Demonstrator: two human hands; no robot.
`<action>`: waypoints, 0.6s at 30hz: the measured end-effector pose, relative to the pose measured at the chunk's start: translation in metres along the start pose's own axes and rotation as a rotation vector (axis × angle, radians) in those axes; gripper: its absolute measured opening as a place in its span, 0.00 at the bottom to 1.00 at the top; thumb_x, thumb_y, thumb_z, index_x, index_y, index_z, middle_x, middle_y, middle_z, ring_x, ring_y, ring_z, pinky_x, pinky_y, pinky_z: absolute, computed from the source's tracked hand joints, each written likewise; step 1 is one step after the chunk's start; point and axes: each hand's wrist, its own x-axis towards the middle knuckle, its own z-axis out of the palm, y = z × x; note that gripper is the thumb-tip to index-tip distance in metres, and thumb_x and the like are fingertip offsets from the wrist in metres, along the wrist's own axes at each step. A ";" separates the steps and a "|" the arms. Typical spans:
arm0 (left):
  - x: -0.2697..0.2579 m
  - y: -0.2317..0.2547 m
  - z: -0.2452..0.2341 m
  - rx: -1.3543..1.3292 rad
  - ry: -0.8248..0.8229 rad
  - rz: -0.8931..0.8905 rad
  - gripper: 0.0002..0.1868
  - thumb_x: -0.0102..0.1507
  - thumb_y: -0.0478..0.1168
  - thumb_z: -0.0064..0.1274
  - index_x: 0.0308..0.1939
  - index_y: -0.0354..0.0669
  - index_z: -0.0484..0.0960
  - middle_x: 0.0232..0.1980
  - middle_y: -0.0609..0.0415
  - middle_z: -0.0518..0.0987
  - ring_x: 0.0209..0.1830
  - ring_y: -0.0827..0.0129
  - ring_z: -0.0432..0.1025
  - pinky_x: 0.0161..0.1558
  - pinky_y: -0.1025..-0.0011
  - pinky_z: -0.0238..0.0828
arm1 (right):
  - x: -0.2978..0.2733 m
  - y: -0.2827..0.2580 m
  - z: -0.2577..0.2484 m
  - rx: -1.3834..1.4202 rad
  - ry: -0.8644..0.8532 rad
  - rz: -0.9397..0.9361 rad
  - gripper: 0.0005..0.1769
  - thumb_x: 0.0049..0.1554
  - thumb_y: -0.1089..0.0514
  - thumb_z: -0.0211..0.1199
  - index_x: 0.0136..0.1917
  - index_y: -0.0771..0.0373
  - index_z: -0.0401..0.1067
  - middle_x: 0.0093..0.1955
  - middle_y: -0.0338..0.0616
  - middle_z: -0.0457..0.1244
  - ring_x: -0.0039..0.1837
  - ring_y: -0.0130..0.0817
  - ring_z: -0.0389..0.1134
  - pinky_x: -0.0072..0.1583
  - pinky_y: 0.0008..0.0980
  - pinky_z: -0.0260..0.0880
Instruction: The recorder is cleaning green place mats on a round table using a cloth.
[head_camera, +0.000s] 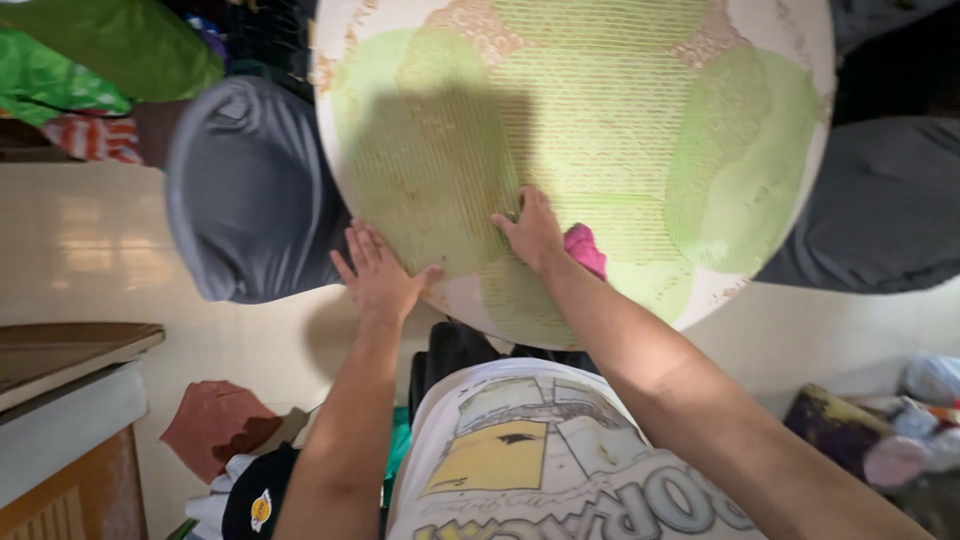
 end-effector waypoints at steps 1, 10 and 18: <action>0.001 0.002 -0.002 0.000 -0.002 0.012 0.76 0.50 0.80 0.55 0.79 0.29 0.36 0.85 0.42 0.32 0.85 0.57 0.23 0.75 0.46 0.11 | 0.001 0.002 0.000 -0.003 0.008 0.008 0.37 0.54 0.43 0.72 0.66 0.66 0.61 0.66 0.59 0.60 0.67 0.56 0.63 0.66 0.49 0.64; 0.005 -0.003 0.006 -0.060 0.031 0.005 0.76 0.48 0.79 0.57 0.80 0.30 0.36 0.85 0.42 0.32 0.85 0.58 0.30 0.77 0.48 0.26 | 0.001 0.001 -0.005 0.043 -0.042 0.025 0.40 0.53 0.42 0.71 0.68 0.66 0.60 0.68 0.58 0.60 0.69 0.55 0.62 0.68 0.48 0.62; 0.006 -0.002 0.009 -0.013 0.090 0.111 0.67 0.53 0.74 0.57 0.81 0.38 0.45 0.84 0.39 0.35 0.86 0.51 0.31 0.79 0.47 0.28 | -0.011 -0.033 -0.011 -0.433 0.110 -0.265 0.45 0.55 0.44 0.62 0.79 0.62 0.52 0.76 0.63 0.53 0.74 0.61 0.54 0.67 0.53 0.53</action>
